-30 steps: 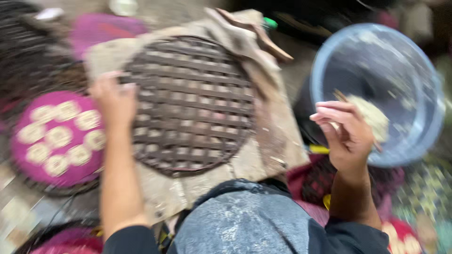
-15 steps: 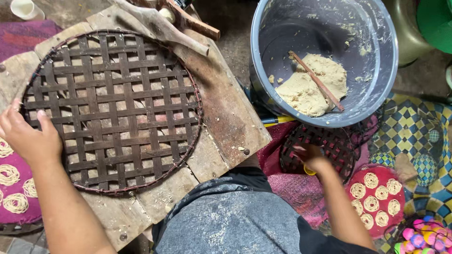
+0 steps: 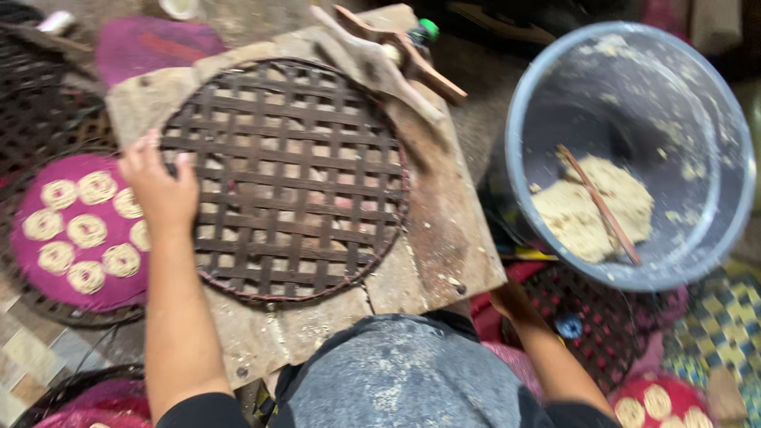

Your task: The person uses a manual noodle press to extrude dough into thin strands, forming circular nests on a pink mat inside a woven basket. They repeatedly load dough into the press, push the plunger, and arrange the noodles into neat coils. Completed baskets are stacked nearby.

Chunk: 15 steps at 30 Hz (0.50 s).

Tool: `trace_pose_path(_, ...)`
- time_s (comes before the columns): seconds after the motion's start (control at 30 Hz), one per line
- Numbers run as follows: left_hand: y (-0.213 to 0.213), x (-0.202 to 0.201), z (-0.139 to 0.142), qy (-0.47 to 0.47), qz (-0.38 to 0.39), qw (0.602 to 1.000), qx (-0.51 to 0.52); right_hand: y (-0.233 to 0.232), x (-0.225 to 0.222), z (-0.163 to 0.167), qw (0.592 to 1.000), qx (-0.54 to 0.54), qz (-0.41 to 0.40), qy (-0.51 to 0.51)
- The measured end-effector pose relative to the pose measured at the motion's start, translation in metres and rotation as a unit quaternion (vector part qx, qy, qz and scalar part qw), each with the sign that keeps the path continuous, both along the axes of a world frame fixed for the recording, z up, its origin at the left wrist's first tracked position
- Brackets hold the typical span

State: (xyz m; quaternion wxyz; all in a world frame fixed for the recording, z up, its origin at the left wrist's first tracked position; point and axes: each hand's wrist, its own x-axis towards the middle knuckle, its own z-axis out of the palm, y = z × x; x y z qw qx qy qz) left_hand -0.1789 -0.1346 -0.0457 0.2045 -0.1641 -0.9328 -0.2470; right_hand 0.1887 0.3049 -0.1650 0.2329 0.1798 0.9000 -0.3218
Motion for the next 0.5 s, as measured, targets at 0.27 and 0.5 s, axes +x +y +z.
trace_pose_path(0.27,-0.013,-0.019,0.002,0.004,-0.011,0.999,0.039,0.023,0.091,0.033,0.988,0.108,-0.052,0.098)
trace_pose_path(0.5,-0.028,-0.009,-0.005,-0.093,0.012,0.990,0.106,0.003,0.020,0.195,0.897,0.159,0.008,0.412)
